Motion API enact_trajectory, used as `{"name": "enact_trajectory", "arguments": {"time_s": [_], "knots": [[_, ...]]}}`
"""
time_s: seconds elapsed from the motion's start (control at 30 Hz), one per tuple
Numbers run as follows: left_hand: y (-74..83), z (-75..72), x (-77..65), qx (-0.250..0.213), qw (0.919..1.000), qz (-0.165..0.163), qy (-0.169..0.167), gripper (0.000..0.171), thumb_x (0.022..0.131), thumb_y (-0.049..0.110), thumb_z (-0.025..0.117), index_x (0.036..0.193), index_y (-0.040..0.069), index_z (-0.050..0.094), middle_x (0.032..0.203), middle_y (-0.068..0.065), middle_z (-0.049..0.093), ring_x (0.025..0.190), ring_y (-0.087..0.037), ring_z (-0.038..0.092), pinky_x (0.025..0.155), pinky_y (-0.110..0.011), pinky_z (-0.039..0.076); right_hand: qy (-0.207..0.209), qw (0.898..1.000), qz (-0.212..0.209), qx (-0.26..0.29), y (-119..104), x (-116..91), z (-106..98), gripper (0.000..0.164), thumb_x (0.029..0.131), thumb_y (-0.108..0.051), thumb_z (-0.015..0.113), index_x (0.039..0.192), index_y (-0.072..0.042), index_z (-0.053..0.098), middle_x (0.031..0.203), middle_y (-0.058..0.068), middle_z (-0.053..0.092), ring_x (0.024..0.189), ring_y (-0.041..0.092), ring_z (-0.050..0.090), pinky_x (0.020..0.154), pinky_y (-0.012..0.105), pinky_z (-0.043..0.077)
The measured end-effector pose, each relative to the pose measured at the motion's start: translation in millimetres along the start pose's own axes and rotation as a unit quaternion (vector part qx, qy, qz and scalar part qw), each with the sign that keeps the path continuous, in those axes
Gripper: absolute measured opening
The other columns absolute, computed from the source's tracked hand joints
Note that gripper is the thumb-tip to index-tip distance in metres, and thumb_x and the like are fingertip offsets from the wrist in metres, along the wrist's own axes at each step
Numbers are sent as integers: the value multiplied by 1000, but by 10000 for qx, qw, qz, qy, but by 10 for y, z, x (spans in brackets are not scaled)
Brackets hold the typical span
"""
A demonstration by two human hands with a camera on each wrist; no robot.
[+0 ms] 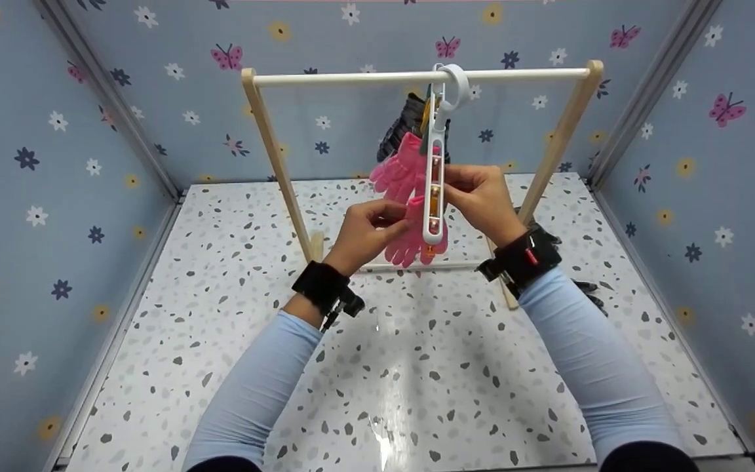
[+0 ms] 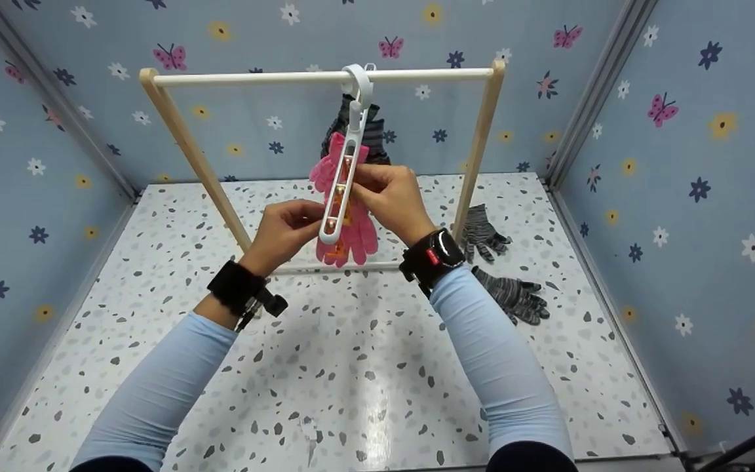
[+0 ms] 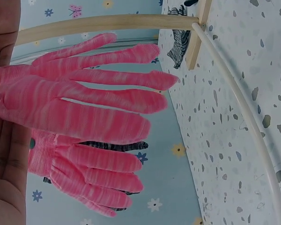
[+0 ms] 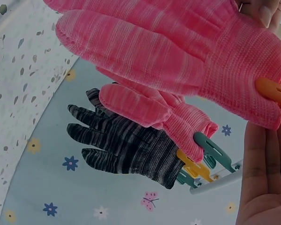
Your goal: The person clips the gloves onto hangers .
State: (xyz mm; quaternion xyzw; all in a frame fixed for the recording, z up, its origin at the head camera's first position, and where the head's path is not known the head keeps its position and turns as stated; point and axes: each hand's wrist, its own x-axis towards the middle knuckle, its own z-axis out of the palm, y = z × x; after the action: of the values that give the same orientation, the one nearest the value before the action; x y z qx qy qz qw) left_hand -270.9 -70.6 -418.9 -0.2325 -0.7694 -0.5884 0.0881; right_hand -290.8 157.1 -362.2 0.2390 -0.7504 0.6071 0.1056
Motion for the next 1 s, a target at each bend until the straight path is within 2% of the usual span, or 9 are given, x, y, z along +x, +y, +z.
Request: {"name": "enact_trajectory", "arguments": {"time_s": [0.17,0.27,0.33,0.4,0.53,0.63,0.83,1.0], "knots": [[49,-82,-33,-164,9993,290,185,24,96,1,79,117,-12,75,111,-25,79,106,-38,77,98,-36,64,-17,9999,-147,-59,-8,-11,-2,23,94,5,76,115,14,78,96,9,84,79,1,74,73,17,61],[97,-112,-58,-311,9977,522,294,25,95,-3,79,117,-14,74,113,-31,77,109,-48,73,100,-36,63,-18,9999,-133,-72,-6,-22,-4,23,94,4,77,116,13,78,101,16,83,80,1,75,74,18,62],[127,-123,-74,-456,9966,609,308,25,94,-4,79,116,-14,74,114,-33,75,110,-49,72,101,-36,63,-14,9999,-117,-72,-6,-26,-1,24,94,4,79,117,12,78,105,22,82,81,1,76,76,18,62],[160,-133,-86,-578,9957,679,239,25,93,-6,79,117,-14,74,115,-33,75,110,-45,73,101,-36,63,-11,9999,-138,-99,-5,-29,1,25,95,3,80,118,12,78,108,26,81,83,1,77,78,19,63],[220,-153,-89,-809,9937,773,-75,29,94,-6,78,122,-15,71,116,-31,76,107,-20,76,100,-35,63,24,9992,-291,-258,-3,-30,12,26,94,4,81,118,11,78,110,30,79,88,-2,76,83,18,62],[249,-168,-90,-991,9914,792,-333,35,95,-7,77,127,-17,68,119,-31,76,106,-8,75,100,-35,63,62,9984,-378,-416,-3,-33,16,25,93,5,81,117,11,78,109,30,79,88,-3,74,84,18,61],[278,-185,-76,-1242,9882,644,-616,43,92,-9,78,133,-15,66,124,-30,75,108,-8,75,100,-36,63,130,9967,-442,-662,-19,-44,23,24,92,5,82,116,8,80,108,25,81,87,-3,73,82,17,60],[293,-167,-49,-1333,9870,572,-699,46,91,-8,78,134,-16,66,122,-29,76,106,-8,74,100,-34,63,104,9955,-494,-800,-39,-51,30,24,92,5,82,115,8,80,107,25,81,86,-4,73,82,17,60]]}}
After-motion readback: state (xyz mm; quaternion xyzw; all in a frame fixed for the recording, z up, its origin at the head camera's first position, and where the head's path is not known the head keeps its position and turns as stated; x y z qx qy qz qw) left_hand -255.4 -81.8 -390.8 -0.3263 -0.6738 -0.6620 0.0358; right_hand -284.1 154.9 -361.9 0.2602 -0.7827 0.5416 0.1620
